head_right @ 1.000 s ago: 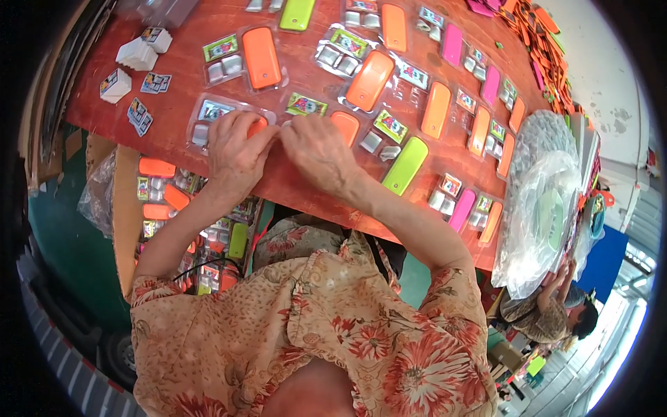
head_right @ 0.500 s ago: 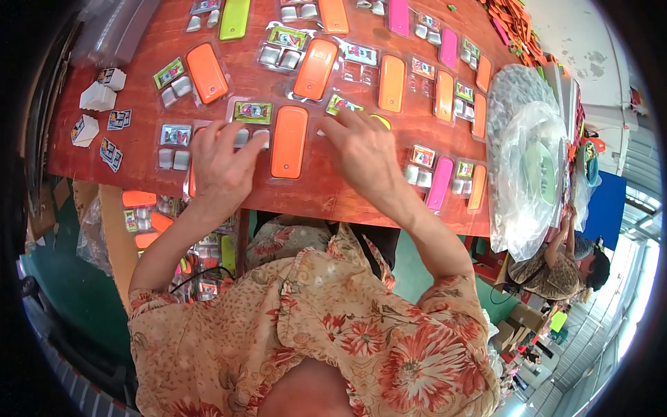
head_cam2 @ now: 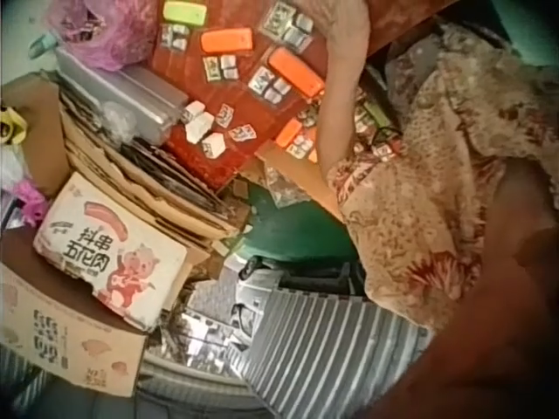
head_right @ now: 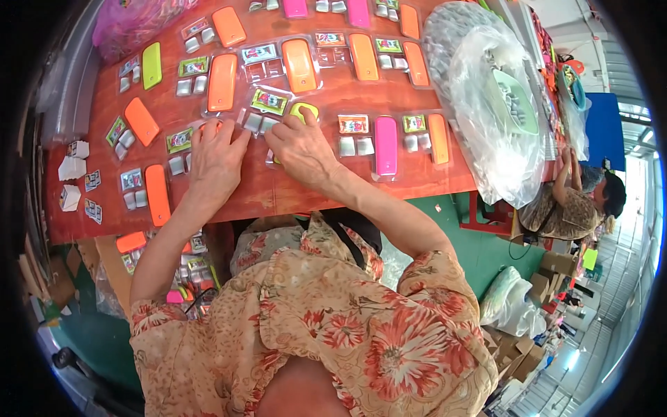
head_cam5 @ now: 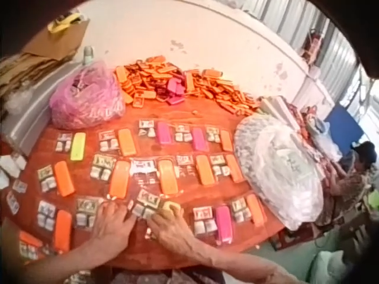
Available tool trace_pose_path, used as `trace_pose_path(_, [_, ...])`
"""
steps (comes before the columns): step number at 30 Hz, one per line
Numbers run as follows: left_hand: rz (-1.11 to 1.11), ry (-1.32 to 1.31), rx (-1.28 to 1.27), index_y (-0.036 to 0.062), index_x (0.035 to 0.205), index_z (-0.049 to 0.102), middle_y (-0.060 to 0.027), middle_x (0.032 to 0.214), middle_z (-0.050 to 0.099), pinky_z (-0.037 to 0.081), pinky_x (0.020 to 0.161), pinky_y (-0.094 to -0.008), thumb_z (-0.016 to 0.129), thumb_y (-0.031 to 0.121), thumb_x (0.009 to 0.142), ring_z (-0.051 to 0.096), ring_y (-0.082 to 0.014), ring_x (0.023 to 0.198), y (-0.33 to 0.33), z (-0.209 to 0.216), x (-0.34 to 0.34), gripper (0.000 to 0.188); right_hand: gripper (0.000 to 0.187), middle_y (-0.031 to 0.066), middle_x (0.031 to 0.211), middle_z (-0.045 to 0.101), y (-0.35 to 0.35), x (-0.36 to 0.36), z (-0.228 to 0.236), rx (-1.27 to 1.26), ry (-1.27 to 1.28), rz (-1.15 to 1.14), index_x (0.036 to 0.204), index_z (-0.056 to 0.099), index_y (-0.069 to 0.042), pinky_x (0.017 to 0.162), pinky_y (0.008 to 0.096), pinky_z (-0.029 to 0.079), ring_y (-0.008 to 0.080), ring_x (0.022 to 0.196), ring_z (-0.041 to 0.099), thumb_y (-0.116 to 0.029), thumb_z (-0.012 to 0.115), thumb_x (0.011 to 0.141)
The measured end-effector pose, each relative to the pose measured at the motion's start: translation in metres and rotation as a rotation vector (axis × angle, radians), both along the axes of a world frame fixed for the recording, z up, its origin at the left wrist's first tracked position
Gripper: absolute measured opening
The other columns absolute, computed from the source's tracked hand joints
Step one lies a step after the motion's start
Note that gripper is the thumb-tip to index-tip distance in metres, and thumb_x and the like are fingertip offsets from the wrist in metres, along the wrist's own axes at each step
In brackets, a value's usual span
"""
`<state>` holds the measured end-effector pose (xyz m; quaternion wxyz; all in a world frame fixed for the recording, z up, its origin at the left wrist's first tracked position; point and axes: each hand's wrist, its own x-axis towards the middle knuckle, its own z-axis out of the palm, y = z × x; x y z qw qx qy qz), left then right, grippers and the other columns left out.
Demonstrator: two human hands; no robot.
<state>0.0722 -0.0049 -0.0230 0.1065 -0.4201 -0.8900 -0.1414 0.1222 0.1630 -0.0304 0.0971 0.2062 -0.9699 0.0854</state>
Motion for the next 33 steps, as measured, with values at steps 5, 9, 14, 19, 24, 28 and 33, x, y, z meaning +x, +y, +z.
trace_pose_path(5, [0.011,0.044,-0.013,0.0005,0.078,0.057,-0.0113,0.088,0.05,0.034,0.071,-0.0394,0.049,0.006,0.065,0.044,-0.0259,0.084,0.009,0.003,0.0,0.016,0.025,0.0067,0.091,0.052,0.014,-0.001,0.0,-0.168,-0.072,-0.015,0.09,0.056,-0.004,0.083,0.04,0.032,0.0234,0.092,0.047,-0.008,0.053,0.066])
trace_pose_path(9, [-0.001,0.04,-0.014,0.0026,0.081,0.058,-0.0112,0.097,0.051,0.033,0.077,-0.042,0.048,0.007,0.067,0.044,-0.0273,0.089,0.018,0.005,-0.002,0.018,0.023,0.0083,0.089,0.053,0.027,-0.004,0.013,-0.318,0.073,-0.047,0.086,0.059,-0.006,0.075,0.0387,0.037,0.0251,0.089,0.049,-0.006,0.055,0.064])
trace_pose_path(14, [0.04,0.005,-0.124,0.0026,0.091,0.055,-0.0109,0.099,0.05,0.034,0.082,-0.0416,0.052,0.006,0.07,0.043,-0.0306,0.097,0.013,0.01,-0.002,0.021,0.016,0.0052,0.083,0.054,-0.002,-0.008,-0.019,0.039,0.105,-0.036,0.076,0.058,-0.007,0.074,0.0415,0.038,0.0228,0.085,0.049,-0.015,0.052,0.063])
trace_pose_path(19, [-0.033,0.022,-0.24,0.0039,0.095,0.057,-0.0118,0.101,0.048,0.032,0.082,-0.0416,0.046,0.007,0.073,0.04,-0.0302,0.099,0.016,0.011,-0.001,0.025,0.018,0.0051,0.079,0.054,-0.007,0.0,-0.01,0.051,0.177,-0.096,0.07,0.061,-0.006,0.085,0.0467,0.032,0.0232,0.085,0.047,-0.02,0.05,0.064])
trace_pose_path(24, [-0.002,0.025,-0.233,0.0017,0.089,0.057,-0.0129,0.098,0.048,0.032,0.081,-0.0425,0.05,0.004,0.069,0.041,-0.0304,0.097,0.023,0.013,0.001,0.021,0.016,0.0038,0.07,0.053,-0.021,-0.007,-0.015,0.005,0.174,-0.157,0.061,0.06,-0.009,0.087,0.0469,0.029,0.0213,0.078,0.047,-0.019,0.049,0.064])
trace_pose_path(28, [0.058,-0.036,-0.255,0.001,0.083,0.058,-0.0124,0.098,0.048,0.033,0.08,-0.0415,0.053,0.006,0.069,0.042,-0.029,0.096,0.03,0.014,-0.007,0.016,0.015,0.0039,0.069,0.053,-0.026,-0.015,-0.026,-0.104,0.192,-0.201,0.061,0.06,-0.009,0.085,0.0438,0.03,0.0206,0.077,0.048,-0.019,0.049,0.065])
trace_pose_path(33, [0.168,-0.118,-0.196,0.0024,0.077,0.06,-0.0098,0.091,0.05,0.035,0.075,-0.0403,0.057,0.007,0.066,0.044,-0.0274,0.09,0.023,0.006,-0.012,0.012,0.013,0.0035,0.07,0.053,-0.027,-0.026,-0.029,-0.257,0.166,-0.198,0.061,0.06,-0.01,0.085,0.0446,0.029,0.0198,0.078,0.048,-0.017,0.05,0.065])
